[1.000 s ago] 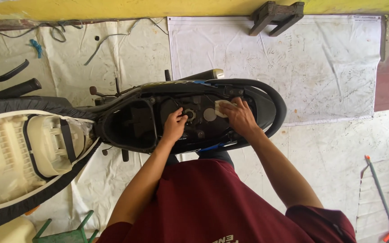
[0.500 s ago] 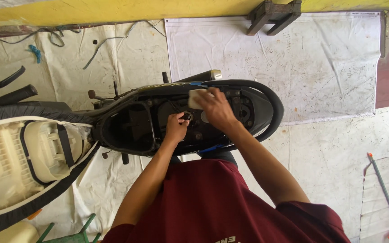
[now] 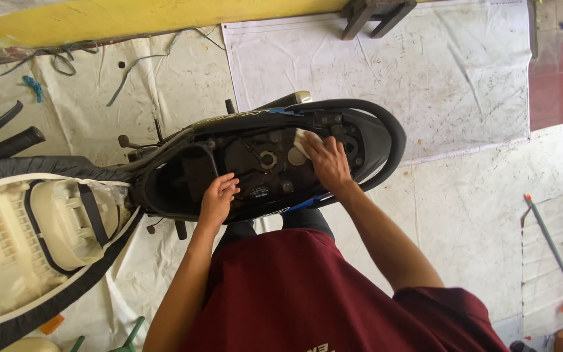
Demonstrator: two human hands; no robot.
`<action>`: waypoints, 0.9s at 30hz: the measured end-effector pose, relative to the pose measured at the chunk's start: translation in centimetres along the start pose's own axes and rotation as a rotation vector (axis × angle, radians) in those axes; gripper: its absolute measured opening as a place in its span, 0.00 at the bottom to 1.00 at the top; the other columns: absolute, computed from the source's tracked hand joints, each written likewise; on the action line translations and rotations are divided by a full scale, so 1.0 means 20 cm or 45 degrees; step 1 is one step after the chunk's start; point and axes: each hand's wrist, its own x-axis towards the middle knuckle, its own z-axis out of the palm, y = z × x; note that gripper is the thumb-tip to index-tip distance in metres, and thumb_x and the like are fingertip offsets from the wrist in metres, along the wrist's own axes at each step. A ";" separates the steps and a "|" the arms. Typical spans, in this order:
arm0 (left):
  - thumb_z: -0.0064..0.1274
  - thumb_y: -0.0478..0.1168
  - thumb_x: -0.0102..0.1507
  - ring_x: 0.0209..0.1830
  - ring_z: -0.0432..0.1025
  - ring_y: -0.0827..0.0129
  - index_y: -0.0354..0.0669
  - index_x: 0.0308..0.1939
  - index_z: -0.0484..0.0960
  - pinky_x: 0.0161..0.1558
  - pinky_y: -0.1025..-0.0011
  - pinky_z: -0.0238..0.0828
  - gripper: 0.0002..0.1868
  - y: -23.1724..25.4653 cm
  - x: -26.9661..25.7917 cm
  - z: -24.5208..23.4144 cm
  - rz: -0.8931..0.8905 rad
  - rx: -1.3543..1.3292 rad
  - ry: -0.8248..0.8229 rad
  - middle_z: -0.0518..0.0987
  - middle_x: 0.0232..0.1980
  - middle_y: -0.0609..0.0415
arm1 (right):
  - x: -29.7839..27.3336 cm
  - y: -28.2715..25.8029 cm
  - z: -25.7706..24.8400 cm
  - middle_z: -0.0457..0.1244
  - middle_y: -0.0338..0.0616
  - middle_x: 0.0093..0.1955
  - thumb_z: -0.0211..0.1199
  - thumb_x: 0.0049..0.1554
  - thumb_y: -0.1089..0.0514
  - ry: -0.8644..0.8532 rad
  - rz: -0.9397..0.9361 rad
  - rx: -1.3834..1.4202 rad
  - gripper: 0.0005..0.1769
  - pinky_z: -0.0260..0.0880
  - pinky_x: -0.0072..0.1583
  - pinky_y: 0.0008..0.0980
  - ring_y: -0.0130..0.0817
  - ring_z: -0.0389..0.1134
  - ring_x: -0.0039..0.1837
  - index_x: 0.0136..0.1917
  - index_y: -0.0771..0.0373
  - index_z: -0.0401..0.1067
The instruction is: The person cleans the exposed internal frame and fuel tank area of a motorcycle using a white cloth. They wipe various surfaces inside the motorcycle's bodywork, including around the fuel cap and frame rails, while standing in a workshop.
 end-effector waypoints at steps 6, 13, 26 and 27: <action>0.45 0.39 0.70 0.54 0.77 0.70 0.41 0.67 0.72 0.53 0.73 0.70 0.21 -0.23 -0.02 -0.18 0.024 -0.110 -0.016 0.81 0.62 0.51 | -0.20 -0.38 0.13 0.58 0.50 0.75 0.56 0.50 0.65 0.167 0.438 -0.201 0.31 0.64 0.54 0.43 0.49 0.61 0.58 0.69 0.68 0.71; 0.46 0.41 0.71 0.54 0.77 0.71 0.42 0.66 0.73 0.53 0.73 0.71 0.19 -0.14 -0.04 -0.27 -0.063 -0.009 -0.028 0.81 0.61 0.52 | -0.36 -0.48 0.28 0.66 0.45 0.72 0.55 0.50 0.70 -0.133 0.010 0.336 0.25 0.66 0.58 0.42 0.43 0.62 0.56 0.58 0.54 0.79; 0.45 0.41 0.71 0.54 0.77 0.70 0.42 0.64 0.75 0.54 0.73 0.71 0.18 -0.12 -0.16 -0.50 0.016 -0.144 0.016 0.81 0.60 0.52 | -0.27 -0.66 0.70 0.66 0.55 0.65 0.66 0.52 0.64 0.345 0.106 0.190 0.24 0.64 0.64 0.46 0.56 0.63 0.67 0.63 0.65 0.75; 0.47 0.41 0.71 0.54 0.77 0.70 0.41 0.63 0.75 0.54 0.72 0.71 0.18 -0.13 -0.19 -0.52 0.006 -0.152 0.017 0.81 0.60 0.52 | -0.25 -0.80 0.56 0.65 0.49 0.65 0.62 0.49 0.66 0.362 -0.254 0.682 0.24 0.64 0.70 0.49 0.55 0.64 0.70 0.60 0.59 0.74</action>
